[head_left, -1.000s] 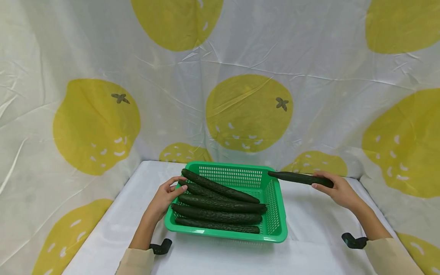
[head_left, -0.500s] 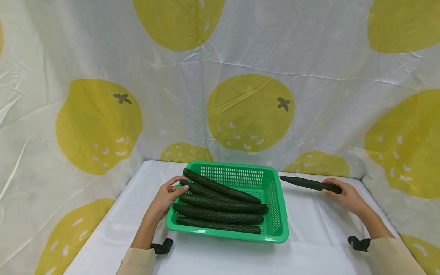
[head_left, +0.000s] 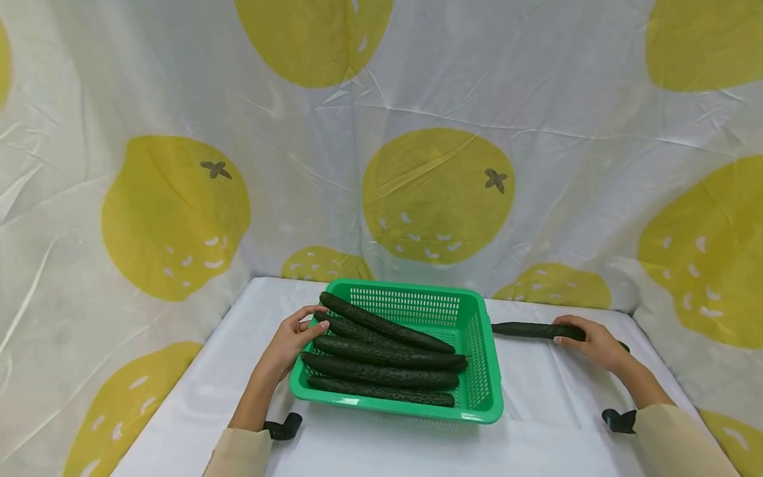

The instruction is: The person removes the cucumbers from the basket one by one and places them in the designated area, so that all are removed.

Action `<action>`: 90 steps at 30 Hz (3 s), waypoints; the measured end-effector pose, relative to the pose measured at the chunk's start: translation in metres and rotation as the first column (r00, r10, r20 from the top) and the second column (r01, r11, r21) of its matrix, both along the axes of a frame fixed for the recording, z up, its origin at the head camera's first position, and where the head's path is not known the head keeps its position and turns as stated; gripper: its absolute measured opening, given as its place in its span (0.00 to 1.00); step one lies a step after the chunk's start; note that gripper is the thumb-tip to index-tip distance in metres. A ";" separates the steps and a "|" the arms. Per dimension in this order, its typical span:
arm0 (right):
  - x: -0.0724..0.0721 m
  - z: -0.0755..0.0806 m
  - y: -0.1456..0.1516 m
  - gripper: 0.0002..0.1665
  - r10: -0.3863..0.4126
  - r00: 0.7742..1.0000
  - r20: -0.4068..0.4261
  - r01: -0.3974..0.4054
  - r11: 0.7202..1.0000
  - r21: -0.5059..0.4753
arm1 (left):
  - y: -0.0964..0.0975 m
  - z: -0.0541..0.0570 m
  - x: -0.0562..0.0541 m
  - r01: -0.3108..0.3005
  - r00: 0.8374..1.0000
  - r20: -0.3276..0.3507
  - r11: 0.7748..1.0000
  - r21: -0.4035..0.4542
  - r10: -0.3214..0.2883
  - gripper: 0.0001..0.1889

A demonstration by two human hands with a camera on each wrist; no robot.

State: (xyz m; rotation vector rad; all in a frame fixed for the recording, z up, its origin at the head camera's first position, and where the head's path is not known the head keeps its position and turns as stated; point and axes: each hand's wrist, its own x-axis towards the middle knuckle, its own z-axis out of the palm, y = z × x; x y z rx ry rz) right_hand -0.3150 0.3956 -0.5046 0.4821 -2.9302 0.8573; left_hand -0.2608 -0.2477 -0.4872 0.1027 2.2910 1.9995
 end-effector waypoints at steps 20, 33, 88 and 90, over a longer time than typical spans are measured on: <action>0.002 0.003 -0.011 0.36 -0.050 0.998 -0.035 0.050 0.999 -0.009 | -0.001 -0.003 0.002 0.006 1.000 -0.007 1.000 0.015 -0.006 0.27; 0.006 0.016 -0.023 0.35 -0.058 0.996 -0.062 0.055 0.997 -0.050 | 0.001 -0.003 0.000 0.022 1.000 -0.018 0.999 0.041 -0.021 0.26; 0.013 0.124 -0.249 0.25 0.362 0.921 -0.145 -0.388 0.890 -0.239 | 0.000 -0.004 -0.002 0.002 1.000 -0.011 0.999 0.046 -0.002 0.26; 0.011 0.124 -0.253 0.25 0.369 0.918 -0.147 -0.395 0.889 -0.230 | 0.001 -0.005 -0.003 0.003 1.000 -0.007 0.999 0.049 -0.003 0.26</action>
